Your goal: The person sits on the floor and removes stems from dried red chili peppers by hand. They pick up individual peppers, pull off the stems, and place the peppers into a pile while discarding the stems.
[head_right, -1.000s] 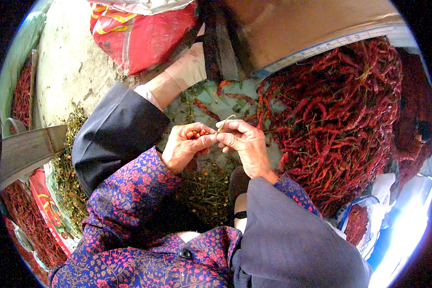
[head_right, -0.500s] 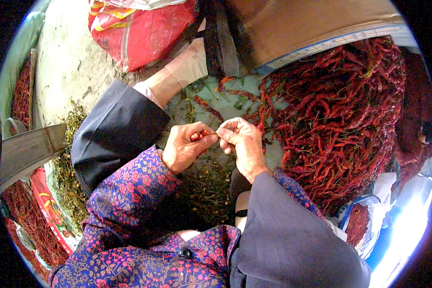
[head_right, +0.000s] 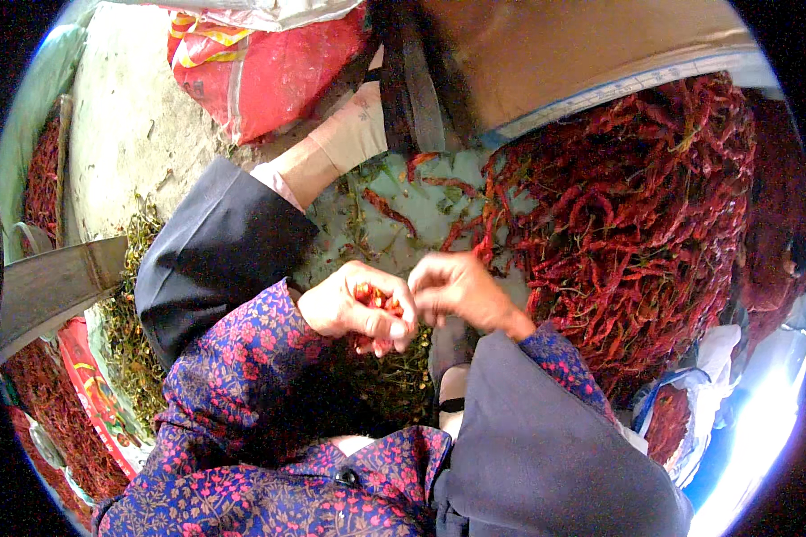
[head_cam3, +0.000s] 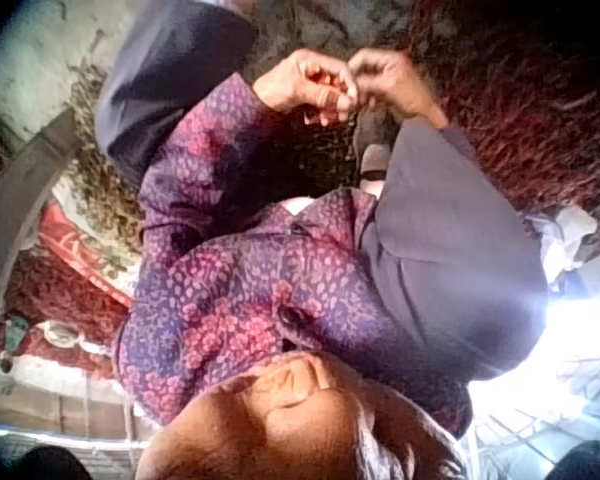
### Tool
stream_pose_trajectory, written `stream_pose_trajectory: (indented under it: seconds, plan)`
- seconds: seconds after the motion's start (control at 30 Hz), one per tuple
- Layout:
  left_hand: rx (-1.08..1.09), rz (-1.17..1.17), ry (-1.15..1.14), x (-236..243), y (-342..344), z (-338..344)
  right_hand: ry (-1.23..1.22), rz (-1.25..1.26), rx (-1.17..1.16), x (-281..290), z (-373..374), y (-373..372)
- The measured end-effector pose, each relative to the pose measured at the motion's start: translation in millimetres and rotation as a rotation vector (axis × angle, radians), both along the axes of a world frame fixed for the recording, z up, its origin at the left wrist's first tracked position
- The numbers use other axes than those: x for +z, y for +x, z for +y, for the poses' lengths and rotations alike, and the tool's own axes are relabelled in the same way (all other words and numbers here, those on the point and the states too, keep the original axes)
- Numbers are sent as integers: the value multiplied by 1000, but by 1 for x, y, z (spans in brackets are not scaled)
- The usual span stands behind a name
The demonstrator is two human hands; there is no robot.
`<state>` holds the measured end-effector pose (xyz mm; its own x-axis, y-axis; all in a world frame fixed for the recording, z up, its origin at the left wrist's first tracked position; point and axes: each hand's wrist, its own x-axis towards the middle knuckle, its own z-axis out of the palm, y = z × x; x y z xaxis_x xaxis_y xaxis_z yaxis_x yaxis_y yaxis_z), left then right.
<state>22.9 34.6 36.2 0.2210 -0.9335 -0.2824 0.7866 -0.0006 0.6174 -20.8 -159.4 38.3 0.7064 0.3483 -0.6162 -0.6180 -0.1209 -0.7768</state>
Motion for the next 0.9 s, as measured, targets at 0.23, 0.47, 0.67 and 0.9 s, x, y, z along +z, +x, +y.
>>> stream_pose_trajectory:
  seconds: [0.23, 0.47, 0.67, 0.9]
  plan:
    - [68, -233, -93, -16, -8, -6, -534, -766, 371, -16, 11, 39]
    - [351, 71, 80, -14, -5, -12, -989, -877, 311, -52, 19, 63]
    - [724, 121, 347, -38, -3, -12, -711, -540, -55, -24, 17, 53]
    - [772, 143, 219, -24, -5, -15, -248, -212, -280, 5, 43, 8]
